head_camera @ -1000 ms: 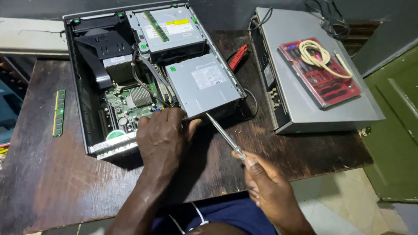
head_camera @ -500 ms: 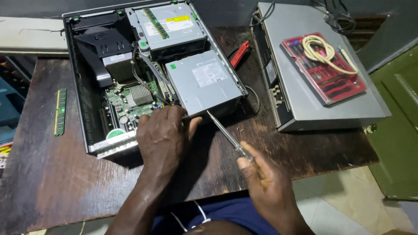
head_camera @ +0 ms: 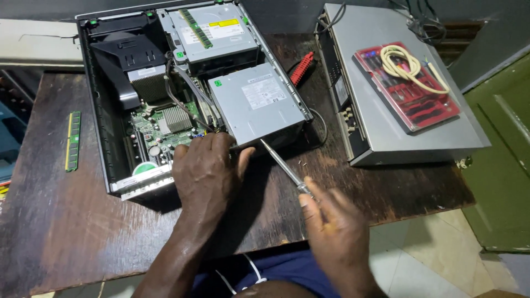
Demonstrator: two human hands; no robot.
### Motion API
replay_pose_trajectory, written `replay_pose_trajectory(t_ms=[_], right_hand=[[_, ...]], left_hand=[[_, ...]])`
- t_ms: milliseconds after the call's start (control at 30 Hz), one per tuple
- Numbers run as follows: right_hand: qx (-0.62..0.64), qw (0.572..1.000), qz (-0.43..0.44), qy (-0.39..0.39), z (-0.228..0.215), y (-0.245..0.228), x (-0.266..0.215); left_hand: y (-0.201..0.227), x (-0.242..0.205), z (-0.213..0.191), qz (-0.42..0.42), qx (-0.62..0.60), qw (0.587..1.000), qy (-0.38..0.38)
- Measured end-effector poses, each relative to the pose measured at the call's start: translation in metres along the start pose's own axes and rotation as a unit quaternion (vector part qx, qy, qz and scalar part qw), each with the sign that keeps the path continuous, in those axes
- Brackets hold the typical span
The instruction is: Unscrewing a power supply from a computer case and manipulating internal components and cables.
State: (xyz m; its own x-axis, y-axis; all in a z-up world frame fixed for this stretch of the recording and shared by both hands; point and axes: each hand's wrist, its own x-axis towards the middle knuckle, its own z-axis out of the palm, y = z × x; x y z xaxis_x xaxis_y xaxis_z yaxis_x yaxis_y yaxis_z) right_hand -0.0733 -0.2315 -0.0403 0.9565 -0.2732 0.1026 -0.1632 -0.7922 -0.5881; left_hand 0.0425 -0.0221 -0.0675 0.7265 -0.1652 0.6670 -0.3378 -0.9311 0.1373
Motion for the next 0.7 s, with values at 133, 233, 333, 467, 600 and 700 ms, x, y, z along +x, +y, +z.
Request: replay_pose_trajectory(t_ms=[133,233,333,467,600,700], right_hand=[[0.249,0.945,0.182,-0.107,-0.015,0.001,0.014],[0.445,0.847,0.196,-0.214,-0.008,0.014,0.02],[0.392,0.862,0.211,-0.243,-0.007,0.011,0.024],[0.028,0.999,-0.023,-0.011,0.007,0.007,0.011],[-0.044,0.981,-0.141,0.125,0.016,0.004,0.001],[0.102,0.961,0.219,-0.136,-0.025,-0.049,0.008]], left_hand=[[0.0,0.001,0.0,0.001,-0.005,1.0,0.005],[0.001,0.002,-0.003,0.008,-0.006,1.0,0.02],[0.002,0.003,-0.004,0.01,0.004,1.0,0.019],[0.002,0.001,-0.005,-0.001,-0.03,0.999,0.012],[0.003,0.002,-0.007,0.0,-0.02,1.0,0.018],[0.004,0.004,-0.007,-0.012,-0.025,1.0,-0.005]])
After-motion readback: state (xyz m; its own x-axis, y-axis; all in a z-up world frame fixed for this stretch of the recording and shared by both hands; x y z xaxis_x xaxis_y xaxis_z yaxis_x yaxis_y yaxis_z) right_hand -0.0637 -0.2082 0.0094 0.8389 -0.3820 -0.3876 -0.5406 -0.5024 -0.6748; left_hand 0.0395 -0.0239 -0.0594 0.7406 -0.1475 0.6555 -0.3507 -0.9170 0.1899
